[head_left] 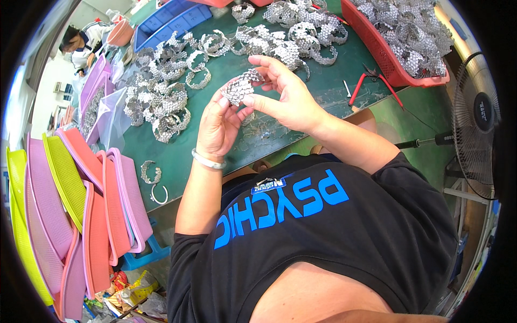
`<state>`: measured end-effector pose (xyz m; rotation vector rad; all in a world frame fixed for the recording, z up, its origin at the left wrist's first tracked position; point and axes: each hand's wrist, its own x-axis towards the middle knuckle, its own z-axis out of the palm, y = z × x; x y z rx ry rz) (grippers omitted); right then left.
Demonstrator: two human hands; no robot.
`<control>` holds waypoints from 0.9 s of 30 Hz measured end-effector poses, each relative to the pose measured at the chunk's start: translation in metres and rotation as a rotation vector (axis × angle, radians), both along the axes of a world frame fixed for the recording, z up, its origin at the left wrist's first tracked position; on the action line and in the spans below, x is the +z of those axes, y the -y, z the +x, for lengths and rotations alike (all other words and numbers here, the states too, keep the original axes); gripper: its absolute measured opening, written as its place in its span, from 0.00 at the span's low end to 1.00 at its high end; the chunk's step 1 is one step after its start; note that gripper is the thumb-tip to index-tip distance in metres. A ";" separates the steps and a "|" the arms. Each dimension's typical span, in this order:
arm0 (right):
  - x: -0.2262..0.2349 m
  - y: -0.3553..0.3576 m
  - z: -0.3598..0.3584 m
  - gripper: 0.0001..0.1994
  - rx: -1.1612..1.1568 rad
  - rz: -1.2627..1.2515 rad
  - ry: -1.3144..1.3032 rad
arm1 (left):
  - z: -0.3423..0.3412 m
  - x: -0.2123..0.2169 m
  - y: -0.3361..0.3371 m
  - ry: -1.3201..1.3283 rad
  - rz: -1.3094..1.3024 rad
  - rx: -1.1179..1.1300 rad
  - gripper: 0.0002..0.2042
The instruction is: The person picks up small circular metal lattice pieces, joins them together by hand, and places the assembled components into a pink tray on a production table.
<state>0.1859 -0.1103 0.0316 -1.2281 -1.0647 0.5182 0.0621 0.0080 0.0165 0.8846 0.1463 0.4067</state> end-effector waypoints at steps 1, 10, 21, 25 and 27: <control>0.000 0.000 0.000 0.31 0.004 0.004 -0.004 | 0.000 0.000 0.000 0.003 -0.012 -0.002 0.22; -0.003 0.000 0.002 0.30 0.008 -0.005 -0.021 | 0.001 0.000 0.001 -0.010 -0.017 0.007 0.21; -0.002 0.001 0.009 0.26 0.191 0.018 -0.334 | 0.000 0.006 0.008 -0.041 0.054 0.141 0.16; -0.002 0.001 0.010 0.25 0.205 -0.021 -0.374 | 0.001 0.008 0.011 -0.048 0.086 0.209 0.17; -0.002 0.002 0.010 0.25 0.230 -0.012 -0.418 | 0.001 0.010 0.012 -0.029 0.118 0.240 0.18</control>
